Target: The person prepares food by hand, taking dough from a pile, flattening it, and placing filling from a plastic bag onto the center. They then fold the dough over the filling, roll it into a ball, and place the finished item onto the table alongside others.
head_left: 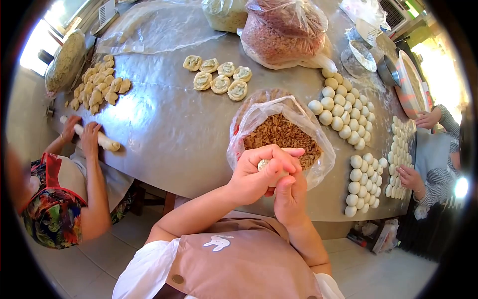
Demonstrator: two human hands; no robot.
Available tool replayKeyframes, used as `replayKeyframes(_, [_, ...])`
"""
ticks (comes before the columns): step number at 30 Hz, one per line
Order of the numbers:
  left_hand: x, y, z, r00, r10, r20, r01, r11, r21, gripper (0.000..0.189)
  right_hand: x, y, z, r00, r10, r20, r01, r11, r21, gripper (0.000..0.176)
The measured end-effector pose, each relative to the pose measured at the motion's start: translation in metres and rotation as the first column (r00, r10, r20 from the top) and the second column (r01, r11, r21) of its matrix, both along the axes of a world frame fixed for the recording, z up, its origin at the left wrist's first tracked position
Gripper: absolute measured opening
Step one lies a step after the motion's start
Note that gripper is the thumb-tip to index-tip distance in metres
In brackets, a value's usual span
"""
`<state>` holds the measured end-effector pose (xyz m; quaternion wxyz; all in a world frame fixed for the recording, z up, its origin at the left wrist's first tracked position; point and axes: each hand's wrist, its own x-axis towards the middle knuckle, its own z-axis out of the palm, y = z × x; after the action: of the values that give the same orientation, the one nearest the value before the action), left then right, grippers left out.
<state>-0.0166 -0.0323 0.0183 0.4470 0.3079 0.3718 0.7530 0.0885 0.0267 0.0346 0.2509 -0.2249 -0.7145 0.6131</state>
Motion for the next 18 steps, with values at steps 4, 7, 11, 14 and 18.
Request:
replayKeyframes(4, [0.003,0.008,-0.004,0.992,0.085,-0.093,-0.071,0.988,0.14,0.051,-0.005,0.0,0.002,0.996,-0.083,0.019,0.078,0.98,0.186,0.069])
replayKeyframes(7, [0.006,0.011,0.002,0.97,0.186,-0.154,-0.152,0.967,0.206,0.049,0.0,0.007,0.009,0.994,-0.014,0.109,0.001,0.993,0.114,0.067])
replayKeyframes(11, [0.001,0.01,-0.003,0.955,0.166,-0.245,-0.113,0.97,0.216,0.048,0.004,0.013,0.006,0.985,0.075,0.154,-0.076,0.997,0.001,0.065])
replayKeyframes(14, [0.002,0.006,-0.009,0.985,0.156,-0.073,-0.147,0.983,0.11,0.046,0.004,0.01,-0.001,0.988,0.136,0.078,-0.14,0.989,0.052,0.062])
replayKeyframes(18, [0.003,0.012,-0.007,0.919,0.314,0.238,-0.322,0.947,-0.005,0.042,-0.004,-0.003,-0.008,0.999,0.038,-0.016,-0.038,0.999,0.003,0.058])
